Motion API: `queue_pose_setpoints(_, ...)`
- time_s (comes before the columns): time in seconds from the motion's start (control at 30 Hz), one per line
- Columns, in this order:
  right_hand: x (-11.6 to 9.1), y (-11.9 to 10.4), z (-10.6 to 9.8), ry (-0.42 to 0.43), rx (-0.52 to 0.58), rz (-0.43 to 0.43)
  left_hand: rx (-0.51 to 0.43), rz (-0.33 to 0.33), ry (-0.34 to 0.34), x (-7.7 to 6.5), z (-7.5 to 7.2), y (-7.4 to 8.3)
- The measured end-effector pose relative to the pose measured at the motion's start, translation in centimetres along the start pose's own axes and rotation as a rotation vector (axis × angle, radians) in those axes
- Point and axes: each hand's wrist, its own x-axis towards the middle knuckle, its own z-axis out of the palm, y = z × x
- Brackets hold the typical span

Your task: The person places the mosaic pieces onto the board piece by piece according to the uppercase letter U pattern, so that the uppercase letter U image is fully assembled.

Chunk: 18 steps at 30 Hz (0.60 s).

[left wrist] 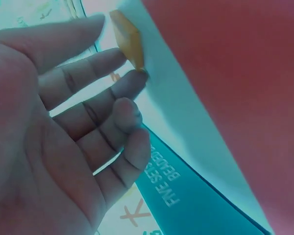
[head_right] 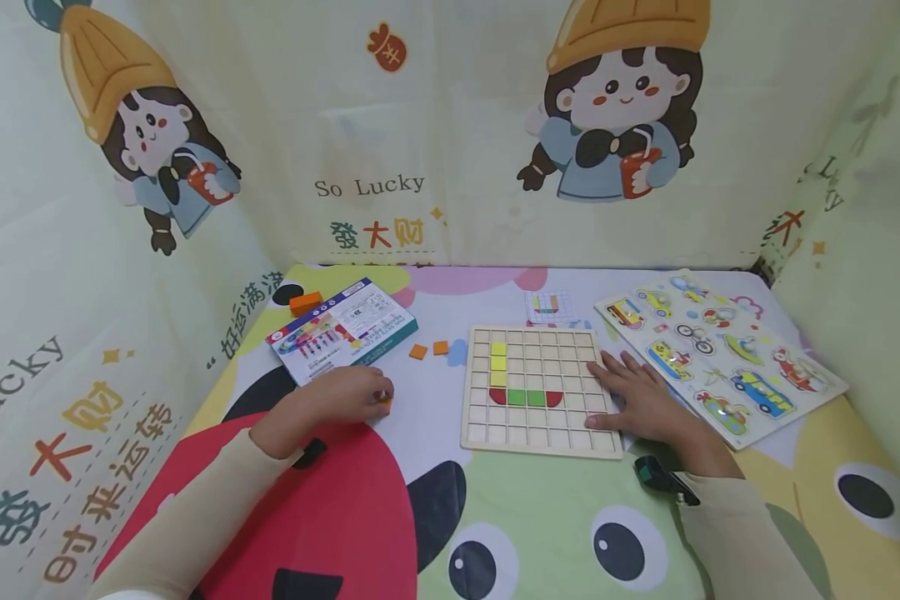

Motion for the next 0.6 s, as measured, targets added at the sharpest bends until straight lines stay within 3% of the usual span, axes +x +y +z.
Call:
queue_pose_setpoints(0.27,-0.1,-0.2,-0.4,0.003,-0.017,-0.003,0.007,0.007,0.007,-0.1,0.2,0.0)
queue_pose_setpoints(0.6,0.0,-0.3,-0.2,0.003,0.006,-0.013,0.026,0.092,0.029,1.7,0.1,1.0)
